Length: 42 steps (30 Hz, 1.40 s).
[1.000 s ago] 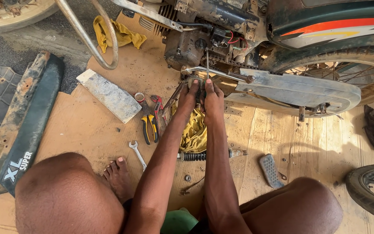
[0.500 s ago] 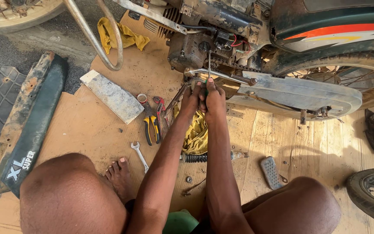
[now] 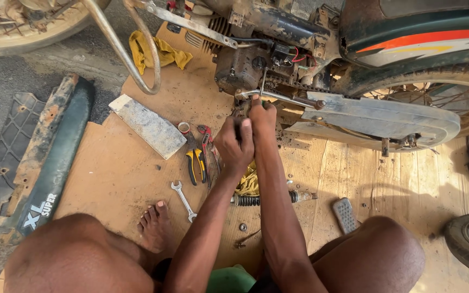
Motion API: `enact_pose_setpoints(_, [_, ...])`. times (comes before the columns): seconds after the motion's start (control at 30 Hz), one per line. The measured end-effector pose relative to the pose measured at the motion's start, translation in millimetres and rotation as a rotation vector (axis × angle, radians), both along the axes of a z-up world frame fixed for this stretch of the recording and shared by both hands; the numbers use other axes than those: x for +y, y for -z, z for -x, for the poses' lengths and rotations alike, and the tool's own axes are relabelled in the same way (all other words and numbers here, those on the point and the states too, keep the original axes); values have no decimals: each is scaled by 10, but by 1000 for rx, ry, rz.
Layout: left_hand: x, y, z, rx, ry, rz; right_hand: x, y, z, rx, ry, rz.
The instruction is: The person sits on the ground beside a motorcycle and uses a screwdriver to unscrew a fastener on the engine area, holding a ribbed rubber component with the other hand. They reposition the screwdriver and continue working on the fastener near the engine and chain.
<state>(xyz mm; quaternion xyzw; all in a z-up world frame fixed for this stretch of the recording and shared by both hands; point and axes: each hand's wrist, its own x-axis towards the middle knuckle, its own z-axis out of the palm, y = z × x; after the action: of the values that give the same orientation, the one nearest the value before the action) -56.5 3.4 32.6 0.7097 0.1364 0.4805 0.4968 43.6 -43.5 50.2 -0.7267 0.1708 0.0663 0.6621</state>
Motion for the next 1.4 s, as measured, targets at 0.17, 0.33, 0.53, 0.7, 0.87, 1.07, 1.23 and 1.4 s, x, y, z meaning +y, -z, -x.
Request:
enact_pose_setpoints(0.17, [44, -105, 112, 142, 41, 73, 137, -114, 30, -4, -174, 516])
enact_pose_setpoints(0.33, [142, -134, 314, 243, -35, 73, 186, 225, -108, -185, -77, 720])
enact_pose_setpoints(0.53, [34, -167, 395, 307, 62, -264, 129, -281, 3, -90, -283, 201])
enact_pose_setpoints(0.7, [-40, -68, 286, 613, 141, -198, 17, -421, -28, 126, -413, -41])
enact_pose_setpoints(0.87, [51, -269, 255, 547, 60, -326, 8, -318, -29, 62, -454, -38])
enact_pose_setpoints(1.07, [63, -289, 234, 721, 33, -421, 3, -203, 11, -21, -499, -78])
enact_pose_setpoints(1.23, [63, -284, 135, 687, -9, -566, -89, -316, 106, -79, -481, -255])
enact_pose_setpoints(1.4, [142, -605, 139, 756, 9, -413, -55, -883, 327, -206, -538, 524])
